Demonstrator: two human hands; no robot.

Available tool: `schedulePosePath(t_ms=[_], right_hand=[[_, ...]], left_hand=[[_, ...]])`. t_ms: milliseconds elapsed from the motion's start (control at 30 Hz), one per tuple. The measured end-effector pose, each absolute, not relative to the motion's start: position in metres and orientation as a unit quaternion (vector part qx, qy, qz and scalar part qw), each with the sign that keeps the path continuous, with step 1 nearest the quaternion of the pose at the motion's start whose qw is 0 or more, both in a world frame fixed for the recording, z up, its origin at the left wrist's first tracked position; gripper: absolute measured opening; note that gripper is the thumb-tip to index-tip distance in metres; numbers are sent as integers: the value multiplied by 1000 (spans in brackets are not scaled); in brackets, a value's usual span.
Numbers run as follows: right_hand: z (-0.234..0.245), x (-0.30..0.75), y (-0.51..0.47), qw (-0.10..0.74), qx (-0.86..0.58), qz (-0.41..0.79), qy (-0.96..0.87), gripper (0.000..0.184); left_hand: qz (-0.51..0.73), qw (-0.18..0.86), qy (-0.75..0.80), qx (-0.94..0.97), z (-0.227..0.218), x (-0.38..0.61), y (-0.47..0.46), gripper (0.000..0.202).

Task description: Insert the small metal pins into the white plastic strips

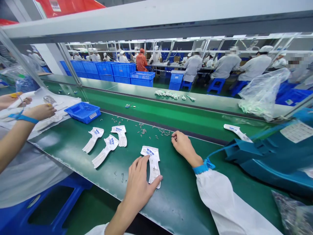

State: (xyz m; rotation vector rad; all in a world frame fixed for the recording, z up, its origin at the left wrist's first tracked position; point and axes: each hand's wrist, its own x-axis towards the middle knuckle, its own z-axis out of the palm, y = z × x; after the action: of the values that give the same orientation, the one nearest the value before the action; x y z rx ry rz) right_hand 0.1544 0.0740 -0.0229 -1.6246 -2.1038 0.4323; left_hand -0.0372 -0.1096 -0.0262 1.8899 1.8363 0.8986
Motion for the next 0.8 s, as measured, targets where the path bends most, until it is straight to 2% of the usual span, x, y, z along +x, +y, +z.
schedulePosePath(t_ms=[100, 233, 333, 467, 600, 800], right_hand=[[-15, 162, 47, 230, -570, 243, -750, 18], [1, 152, -3, 223, -489, 495, -683, 22], [11, 136, -32, 207, -439, 565, -667, 25], [16, 125, -45, 197, -424, 603, -646, 32], [13, 127, -43, 208, -411, 623, -633, 33], [16, 128, -41, 190, -447, 531, -695, 31]], left_hand=[[347, 168, 639, 666, -23, -37, -111, 62], [430, 138, 582, 676, -19, -38, -114, 45], [454, 150, 546, 688, -19, -38, -115, 39], [463, 167, 538, 684, -20, -38, -115, 36], [477, 158, 544, 672, -22, -38, -114, 35], [428, 162, 576, 677, -24, -38, -113, 46]])
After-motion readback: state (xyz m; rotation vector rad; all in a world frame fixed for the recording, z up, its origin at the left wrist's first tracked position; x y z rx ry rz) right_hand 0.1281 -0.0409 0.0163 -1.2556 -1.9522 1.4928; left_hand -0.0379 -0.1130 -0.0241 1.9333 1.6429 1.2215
